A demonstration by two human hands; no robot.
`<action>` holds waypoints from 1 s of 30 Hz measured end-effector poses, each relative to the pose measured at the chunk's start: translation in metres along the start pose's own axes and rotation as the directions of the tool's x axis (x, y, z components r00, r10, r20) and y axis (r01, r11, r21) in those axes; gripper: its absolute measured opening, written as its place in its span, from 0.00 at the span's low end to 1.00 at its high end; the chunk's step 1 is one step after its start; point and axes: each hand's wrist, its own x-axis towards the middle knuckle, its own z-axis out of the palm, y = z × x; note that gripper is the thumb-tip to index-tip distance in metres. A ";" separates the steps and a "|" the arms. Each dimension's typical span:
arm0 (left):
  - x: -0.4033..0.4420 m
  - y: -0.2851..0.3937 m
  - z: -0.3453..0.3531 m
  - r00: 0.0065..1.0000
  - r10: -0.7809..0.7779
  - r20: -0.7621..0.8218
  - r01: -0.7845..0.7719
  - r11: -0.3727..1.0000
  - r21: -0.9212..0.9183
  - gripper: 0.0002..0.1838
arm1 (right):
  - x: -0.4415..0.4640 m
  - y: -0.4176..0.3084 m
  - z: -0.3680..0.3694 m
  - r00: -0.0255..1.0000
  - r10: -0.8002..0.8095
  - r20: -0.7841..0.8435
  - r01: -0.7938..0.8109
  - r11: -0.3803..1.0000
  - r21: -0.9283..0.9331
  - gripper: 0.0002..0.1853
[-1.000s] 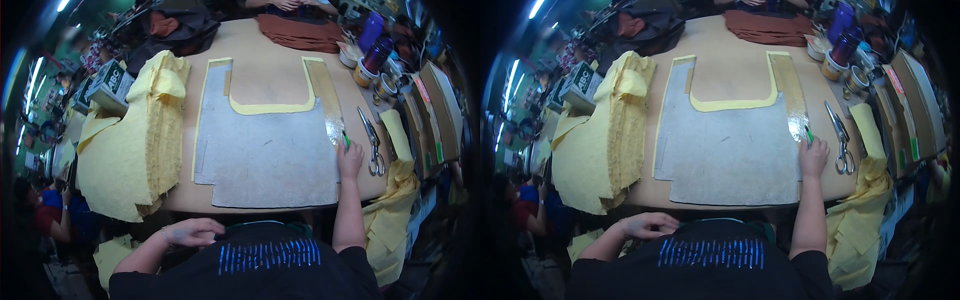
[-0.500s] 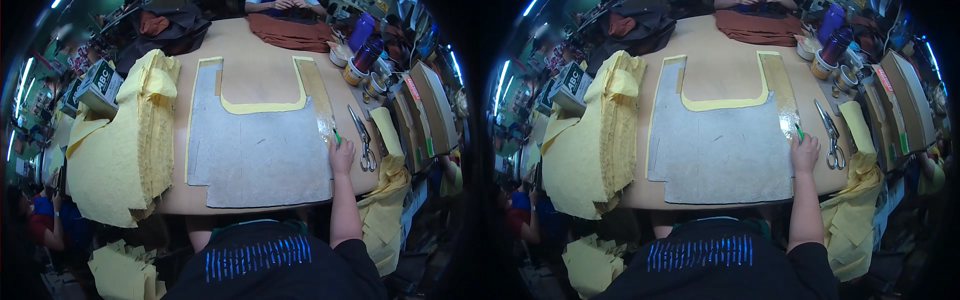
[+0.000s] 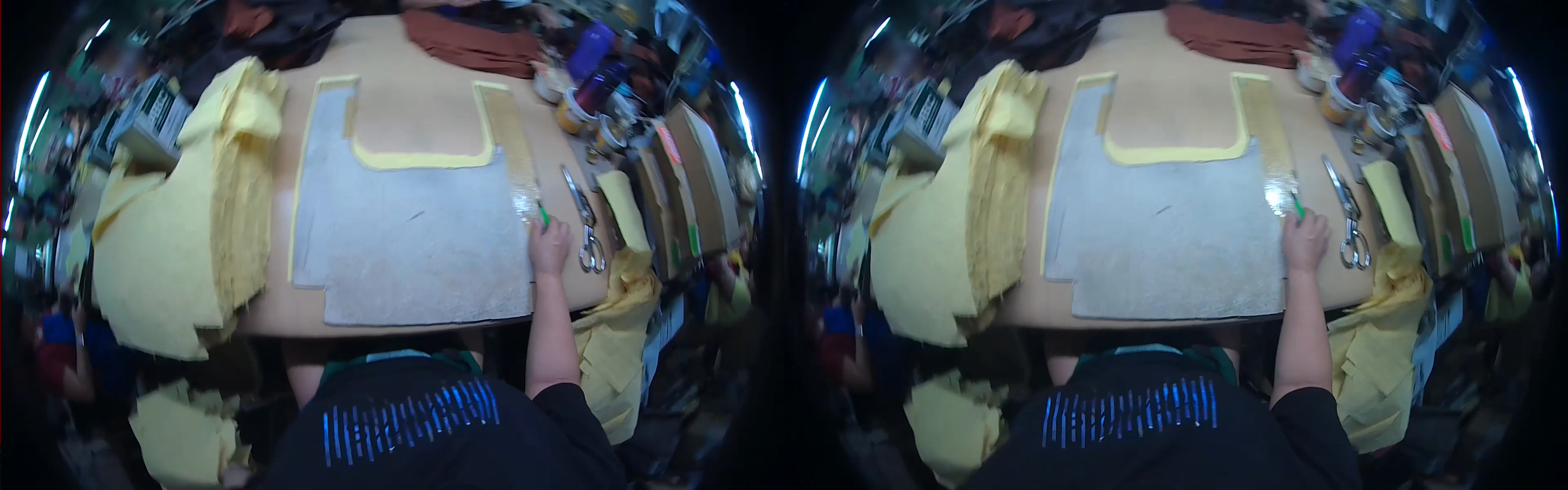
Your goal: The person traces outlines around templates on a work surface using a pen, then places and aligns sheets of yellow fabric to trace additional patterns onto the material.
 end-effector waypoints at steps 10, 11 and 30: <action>-0.041 -0.087 -0.030 0.651 -0.590 -0.478 0.377 0.798 -0.471 0.11 | 0.015 0.015 0.012 0.991 -0.120 0.066 0.119 0.993 0.021 0.23; -0.041 -0.090 -0.026 0.624 -0.640 -0.448 0.382 0.750 -0.540 0.11 | 0.015 0.017 0.015 0.989 -0.146 0.032 0.145 0.989 0.019 0.24; -0.072 0.060 -0.063 0.649 -0.721 -0.242 -0.100 0.235 -0.967 0.38 | 0.024 0.026 0.021 0.980 -0.127 0.151 0.136 0.989 -0.050 0.24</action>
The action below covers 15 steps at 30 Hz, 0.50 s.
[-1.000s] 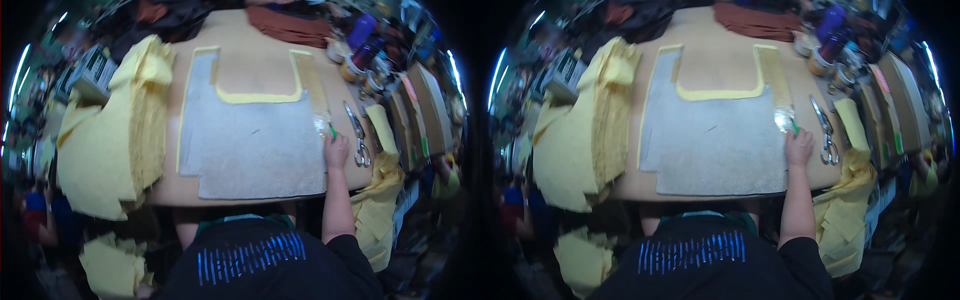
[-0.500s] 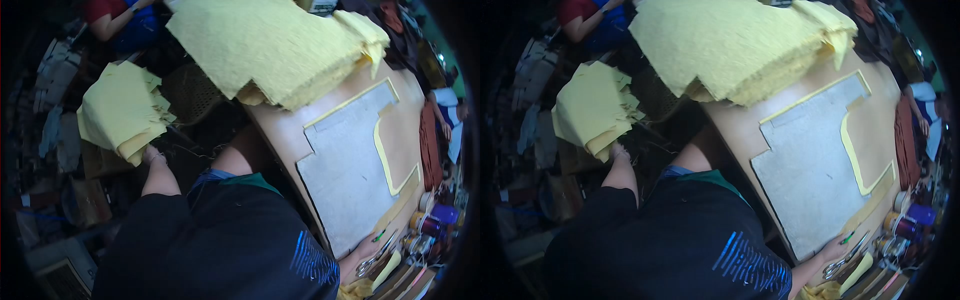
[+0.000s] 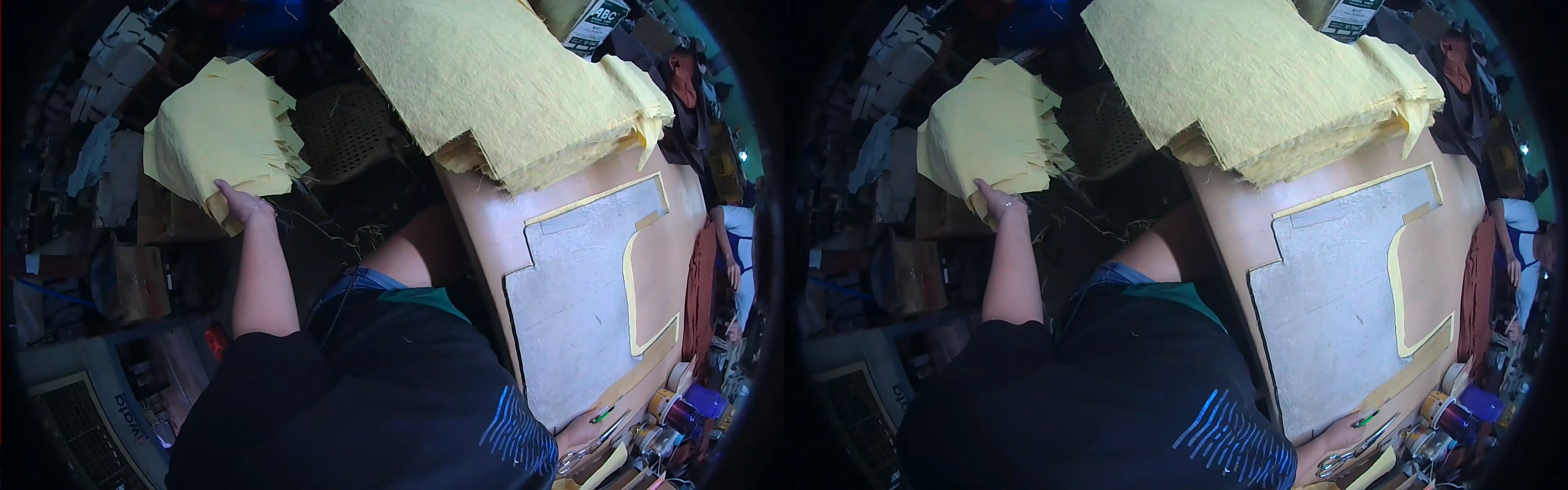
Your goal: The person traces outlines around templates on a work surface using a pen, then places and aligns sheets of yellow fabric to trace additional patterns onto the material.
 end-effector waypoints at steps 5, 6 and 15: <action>0.028 0.023 0.019 0.982 -0.031 0.185 0.062 0.984 -0.166 0.40 | -0.005 -0.011 -0.008 0.999 0.031 0.016 -0.031 0.999 0.020 0.25; 0.031 0.029 0.025 0.972 -0.025 0.235 0.061 0.987 -0.148 0.40 | -0.005 -0.010 -0.008 0.999 0.041 0.018 -0.041 0.999 0.019 0.25; 0.062 0.055 0.054 0.969 -0.138 -0.207 0.102 0.980 -0.174 0.48 | -0.004 -0.003 -0.003 1.000 0.011 -0.009 -0.011 1.000 0.007 0.23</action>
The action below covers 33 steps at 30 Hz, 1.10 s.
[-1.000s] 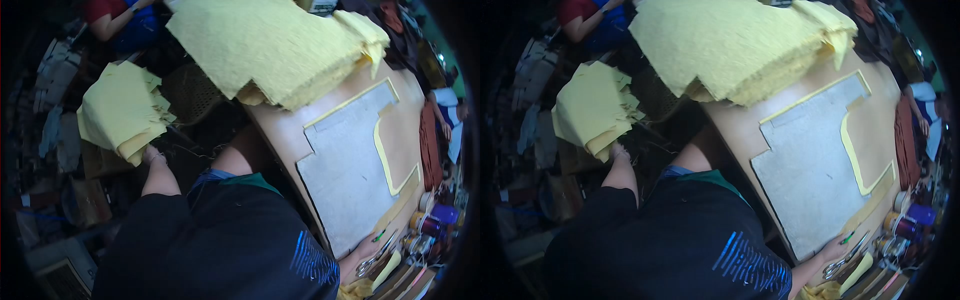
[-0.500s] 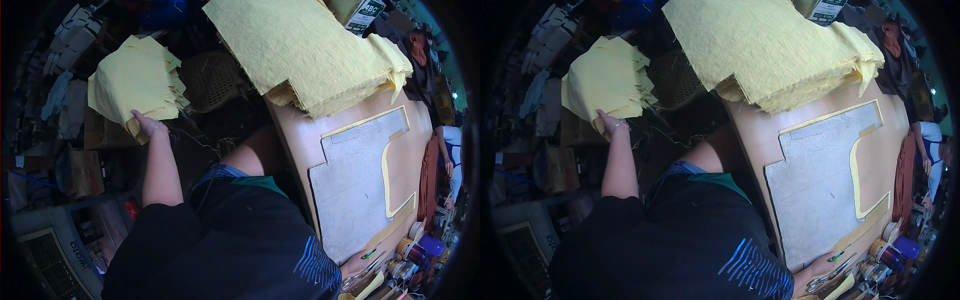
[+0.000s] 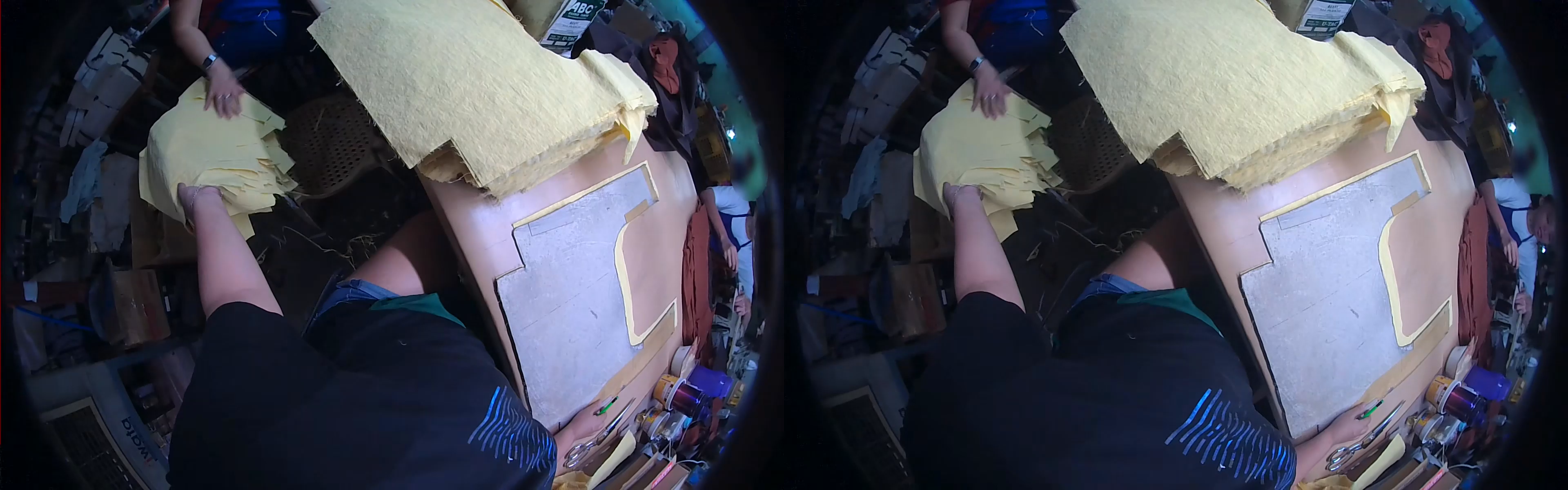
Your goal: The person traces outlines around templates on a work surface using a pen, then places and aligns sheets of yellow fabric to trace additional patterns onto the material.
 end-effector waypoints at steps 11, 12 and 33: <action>0.069 -0.007 0.020 0.994 -0.017 0.104 0.023 0.999 -0.049 0.41 | -0.005 -0.007 -0.006 1.000 0.029 0.006 -0.029 0.999 0.021 0.23; 0.059 -0.004 0.020 0.992 -0.022 0.127 0.040 0.989 -0.140 0.40 | -0.005 -0.005 -0.005 1.000 0.027 0.009 -0.027 0.999 0.018 0.22; 0.146 0.001 0.032 0.907 -0.083 0.414 0.072 0.997 0.042 0.27 | -0.005 -0.004 -0.004 1.000 0.009 0.003 -0.009 0.998 0.069 0.24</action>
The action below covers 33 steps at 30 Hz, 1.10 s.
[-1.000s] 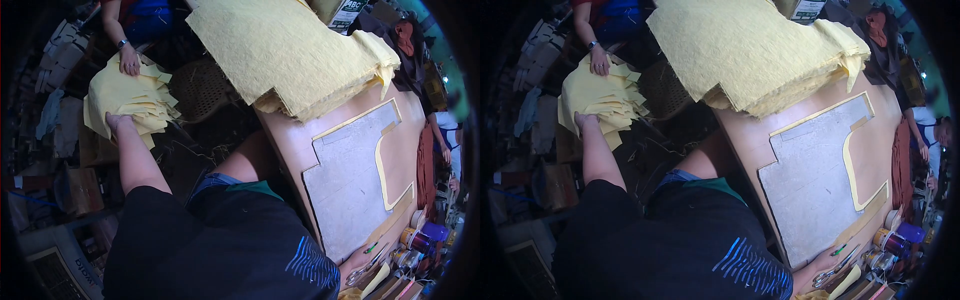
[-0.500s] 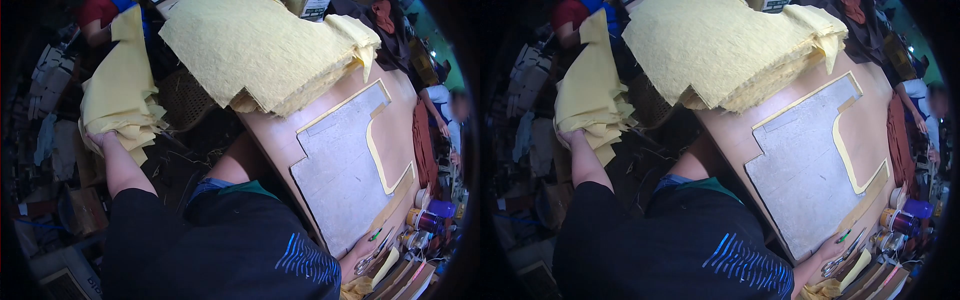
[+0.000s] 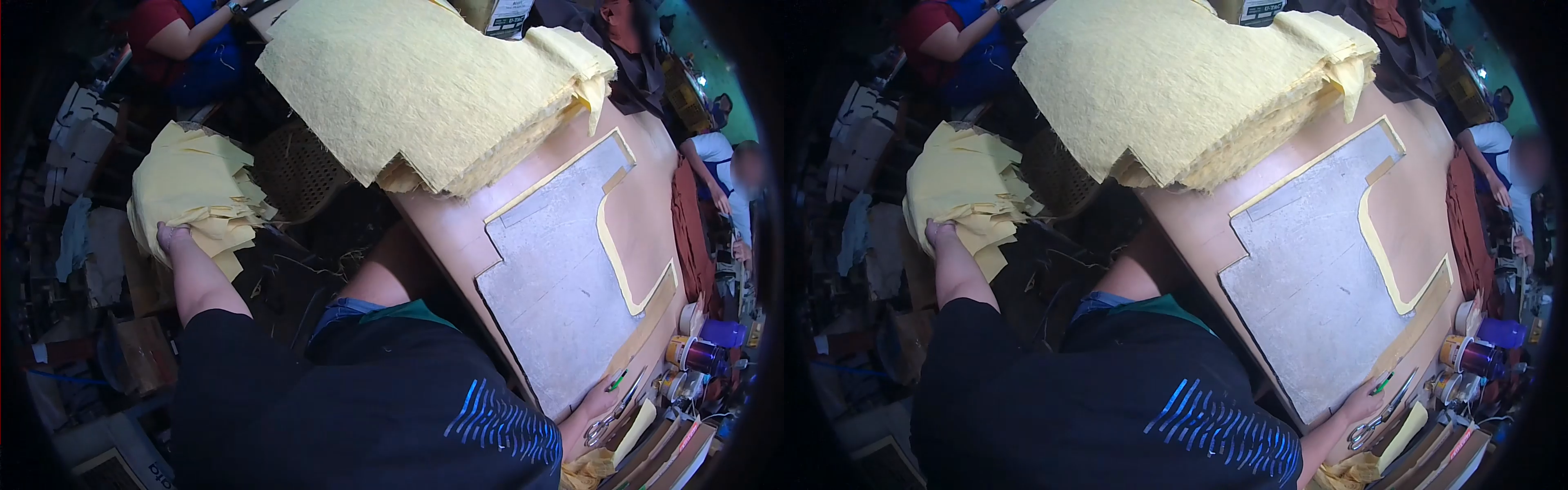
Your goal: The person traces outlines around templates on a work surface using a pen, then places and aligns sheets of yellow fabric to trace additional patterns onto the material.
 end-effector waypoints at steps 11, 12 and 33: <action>-0.024 0.121 0.109 0.947 0.305 0.099 -0.320 0.923 0.212 0.31 | -0.001 -0.005 -0.003 1.000 0.001 -0.025 -0.002 1.000 -0.032 0.24; -0.034 0.130 0.124 0.927 0.350 0.134 -0.370 0.911 0.183 0.31 | -0.001 -0.006 -0.004 1.000 0.006 -0.018 -0.006 1.000 -0.026 0.24; -0.264 0.161 0.175 0.667 0.474 0.575 -0.512 0.852 -0.108 0.28 | -0.003 -0.011 -0.006 0.997 0.070 -0.036 -0.070 0.998 -0.008 0.22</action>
